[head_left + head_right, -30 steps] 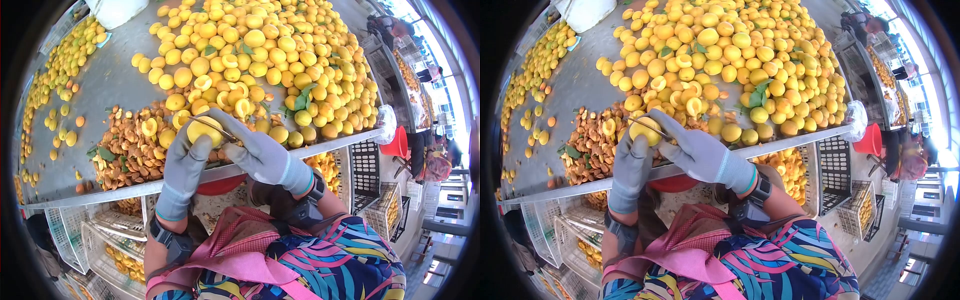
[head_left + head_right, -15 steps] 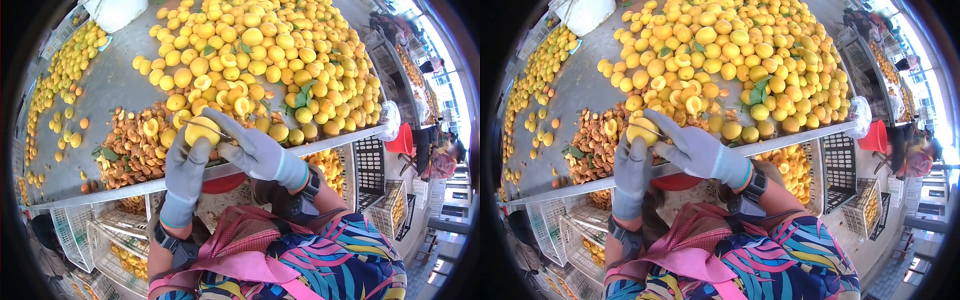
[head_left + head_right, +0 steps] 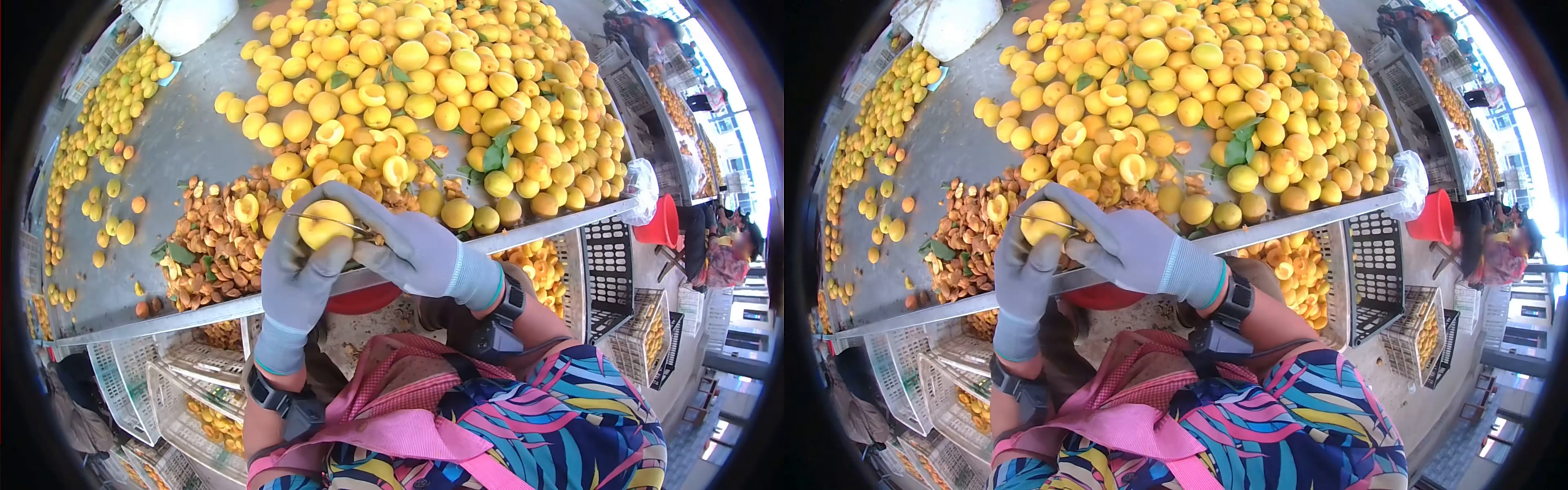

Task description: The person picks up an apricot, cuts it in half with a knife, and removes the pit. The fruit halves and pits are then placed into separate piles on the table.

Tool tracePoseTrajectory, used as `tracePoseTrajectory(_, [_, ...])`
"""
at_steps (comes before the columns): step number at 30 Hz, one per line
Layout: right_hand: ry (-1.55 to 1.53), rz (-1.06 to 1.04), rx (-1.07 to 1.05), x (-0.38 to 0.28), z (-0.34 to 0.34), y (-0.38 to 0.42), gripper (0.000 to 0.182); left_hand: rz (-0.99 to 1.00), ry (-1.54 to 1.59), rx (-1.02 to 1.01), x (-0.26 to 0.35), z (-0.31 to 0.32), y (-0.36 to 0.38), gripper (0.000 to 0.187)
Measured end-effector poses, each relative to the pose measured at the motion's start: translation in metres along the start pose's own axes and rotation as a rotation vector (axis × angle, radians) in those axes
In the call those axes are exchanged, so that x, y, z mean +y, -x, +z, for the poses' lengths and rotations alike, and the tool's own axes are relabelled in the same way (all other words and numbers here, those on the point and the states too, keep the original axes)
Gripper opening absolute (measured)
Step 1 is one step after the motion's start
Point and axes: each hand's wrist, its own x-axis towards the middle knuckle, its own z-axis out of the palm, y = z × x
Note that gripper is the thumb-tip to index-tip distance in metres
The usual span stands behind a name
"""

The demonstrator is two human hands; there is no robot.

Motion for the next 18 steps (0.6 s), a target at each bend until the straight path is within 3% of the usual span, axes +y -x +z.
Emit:
tracePoseTrajectory(1, [-0.002,0.003,-0.002,0.002,0.001,-0.002,0.066,0.086,-0.210,-0.037,0.004,0.001,-0.001,0.057])
tracePoseTrajectory(2, [0.004,0.012,-0.013,0.004,0.002,-0.004,0.066,0.082,-0.208,-0.037,0.003,0.000,-0.001,0.057])
tracePoseTrajectory(11, [0.118,0.057,0.106,0.010,0.022,-0.006,0.067,-0.122,0.255,0.054,-0.013,-0.004,-0.006,0.058])
tracePoseTrajectory(13, [0.139,0.106,0.068,0.006,0.019,-0.007,0.066,0.042,-0.022,0.009,-0.007,-0.004,-0.010,0.059])
tracePoseTrajectory(18, [0.134,0.272,-0.045,-0.002,0.011,-0.016,0.066,0.085,-0.151,0.040,-0.008,-0.008,-0.019,0.060])
